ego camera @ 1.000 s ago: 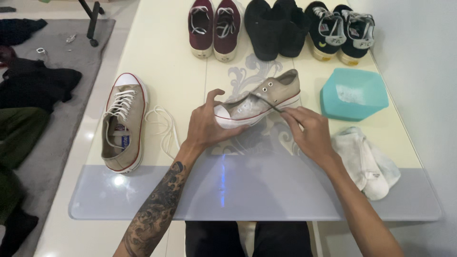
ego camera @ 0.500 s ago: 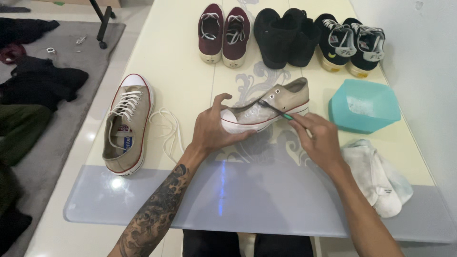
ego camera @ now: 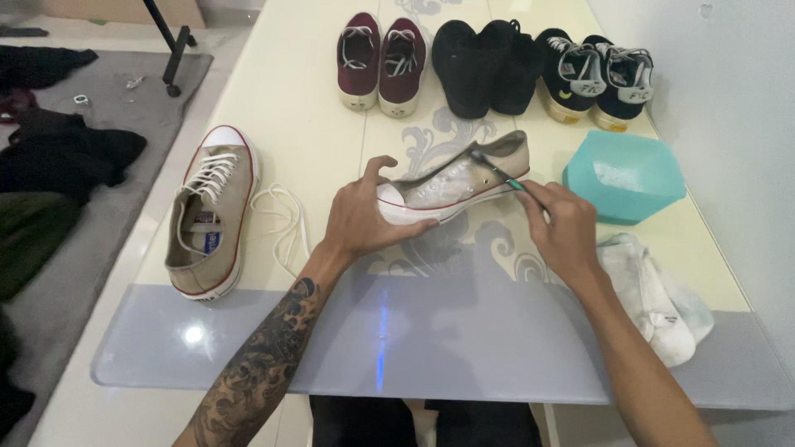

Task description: The person cleans a beige sneaker using a toothbrush and a liquid solution from a blue container. They scrub the canvas upper and the white rubber midsole before wiping the surfaces with a white cloth.

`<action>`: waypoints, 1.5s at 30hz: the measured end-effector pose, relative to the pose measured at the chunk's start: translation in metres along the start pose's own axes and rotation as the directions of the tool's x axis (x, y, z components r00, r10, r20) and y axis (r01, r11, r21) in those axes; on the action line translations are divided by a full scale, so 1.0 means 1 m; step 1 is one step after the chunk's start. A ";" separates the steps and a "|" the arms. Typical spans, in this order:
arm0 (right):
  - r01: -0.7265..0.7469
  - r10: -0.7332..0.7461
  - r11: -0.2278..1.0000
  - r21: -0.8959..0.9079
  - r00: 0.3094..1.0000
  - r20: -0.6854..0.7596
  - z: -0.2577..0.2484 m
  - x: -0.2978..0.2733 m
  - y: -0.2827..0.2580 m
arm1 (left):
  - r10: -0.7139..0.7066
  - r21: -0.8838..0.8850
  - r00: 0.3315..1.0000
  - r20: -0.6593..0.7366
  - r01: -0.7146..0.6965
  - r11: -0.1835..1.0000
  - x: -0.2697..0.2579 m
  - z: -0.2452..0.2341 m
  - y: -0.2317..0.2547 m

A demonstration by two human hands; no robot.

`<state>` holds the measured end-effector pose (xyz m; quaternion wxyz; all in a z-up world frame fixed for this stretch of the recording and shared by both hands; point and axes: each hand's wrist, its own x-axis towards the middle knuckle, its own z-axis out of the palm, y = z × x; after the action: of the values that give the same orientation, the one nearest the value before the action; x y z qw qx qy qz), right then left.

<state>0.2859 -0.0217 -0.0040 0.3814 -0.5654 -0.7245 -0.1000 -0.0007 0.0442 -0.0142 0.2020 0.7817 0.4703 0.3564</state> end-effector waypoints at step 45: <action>-0.097 0.083 0.942 0.320 0.995 0.057 0.014 -0.027 0.017 | 0.278 0.164 0.954 0.116 -0.294 0.942 0.014 0.003 0.023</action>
<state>0.2969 -0.0275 -0.0368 0.4572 -0.5301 -0.7124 0.0494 0.0194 0.0459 0.0040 0.0982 0.8721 0.3721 0.3022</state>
